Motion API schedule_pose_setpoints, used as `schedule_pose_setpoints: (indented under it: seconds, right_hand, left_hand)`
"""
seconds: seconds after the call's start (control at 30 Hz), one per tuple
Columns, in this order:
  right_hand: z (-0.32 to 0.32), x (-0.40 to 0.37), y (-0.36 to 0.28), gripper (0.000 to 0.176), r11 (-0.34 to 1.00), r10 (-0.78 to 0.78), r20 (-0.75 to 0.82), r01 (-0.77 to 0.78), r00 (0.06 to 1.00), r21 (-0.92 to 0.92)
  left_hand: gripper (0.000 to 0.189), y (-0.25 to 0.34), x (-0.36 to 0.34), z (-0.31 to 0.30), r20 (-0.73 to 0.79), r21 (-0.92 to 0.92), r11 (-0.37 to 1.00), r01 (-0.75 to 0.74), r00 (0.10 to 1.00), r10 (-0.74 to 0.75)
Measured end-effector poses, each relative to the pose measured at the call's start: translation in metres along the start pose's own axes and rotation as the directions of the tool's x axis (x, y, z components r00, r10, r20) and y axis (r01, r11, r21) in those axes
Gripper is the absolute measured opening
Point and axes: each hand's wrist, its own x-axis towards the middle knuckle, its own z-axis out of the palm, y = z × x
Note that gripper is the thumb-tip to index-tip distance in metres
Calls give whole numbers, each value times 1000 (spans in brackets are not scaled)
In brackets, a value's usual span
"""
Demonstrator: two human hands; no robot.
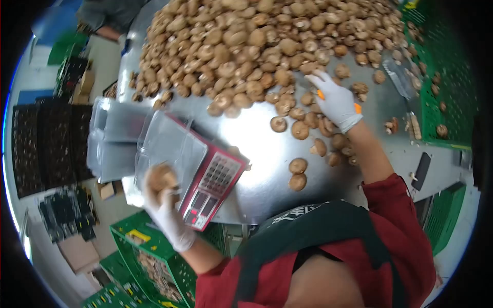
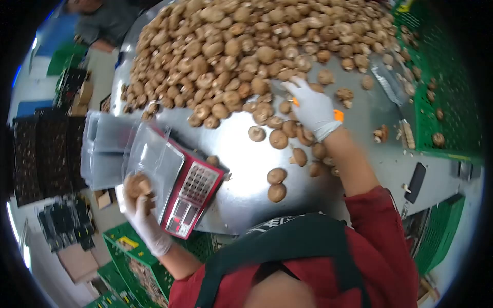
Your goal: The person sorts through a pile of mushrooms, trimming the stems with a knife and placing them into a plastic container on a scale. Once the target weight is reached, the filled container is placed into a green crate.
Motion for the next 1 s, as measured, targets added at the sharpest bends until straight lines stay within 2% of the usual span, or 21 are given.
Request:
schedule_pose_setpoints:
  seconds: [0.03,0.07,0.1,0.17,0.2,0.23,0.27,0.3,0.33,0.4,0.43,0.5,0.57,0.63,0.7,0.73,0.83,0.87,0.9,0.97,1.0]
  right_hand:
    - [-2,-1,0,48,999,36,6,-36,999,28]
    - [-2,-1,2,47,999,23,-8,-22,1000,49]
    - [-2,-1,4,47,997,6,-20,-4,1000,73]
    - [-4,3,5,40,994,-19,-17,21,1000,111]
    - [-4,6,4,37,990,-34,-15,36,999,134]
    - [-8,14,2,33,993,-5,52,-1,999,114]
    - [-15,26,0,29,995,23,118,-34,993,93]
    - [-23,38,-3,26,995,53,183,-67,982,72]
    - [-30,51,-8,21,992,76,181,-92,981,83]
    - [-30,77,-5,27,992,88,143,-100,986,76]
    - [-29,91,-4,34,994,96,121,-101,988,39]
    - [-9,115,9,42,994,71,22,-72,997,79]
    - [11,134,12,56,992,74,148,-88,986,91]
    - [26,139,17,58,987,69,161,-91,985,135]
    - [22,143,34,56,953,-10,199,-51,980,298]
    - [20,142,43,55,926,-53,215,-33,975,377]
    - [-2,125,64,70,725,-123,392,-187,911,663]
    - [4,119,73,64,704,-86,379,-213,921,678]
    - [-6,111,72,58,622,-89,394,-258,915,739]
    - [-30,92,62,47,429,-98,415,-338,905,838]
    - [-23,88,70,39,339,-114,439,-380,891,861]
  left_hand:
    - [52,4,5,-6,-106,98,995,-27,994,38]
    - [47,-22,15,-22,-196,179,982,-64,976,99]
    - [42,-56,26,-43,-185,275,947,-164,958,219]
    - [39,-68,30,-44,-61,461,854,-242,951,302]
    - [39,-73,29,-49,62,573,767,-288,949,310]
    - [40,-71,29,-47,182,667,663,-340,937,298]
    - [42,-63,26,-43,101,701,695,-158,987,122]
    - [47,-50,23,-36,17,729,684,28,998,-60]
    - [49,-54,24,-39,22,803,592,-63,997,78]
    - [54,-37,29,-25,58,903,385,-190,943,328]
    - [52,-26,30,-12,64,869,436,-233,927,368]
    - [47,-12,34,16,62,789,527,-317,894,444]
    - [37,-3,43,53,155,666,609,-430,879,451]
    - [36,5,51,98,283,495,687,-532,846,452]
    - [36,4,64,142,383,450,644,-619,785,487]
    - [35,3,72,164,421,391,668,-633,768,482]
    - [37,-11,95,224,496,269,666,-696,693,523]
    - [39,-10,100,243,513,227,675,-702,675,530]
    - [40,-9,104,261,529,184,682,-708,656,538]
    - [49,-18,116,289,554,236,597,-767,611,566]
    - [51,-19,118,299,580,276,552,-787,595,557]
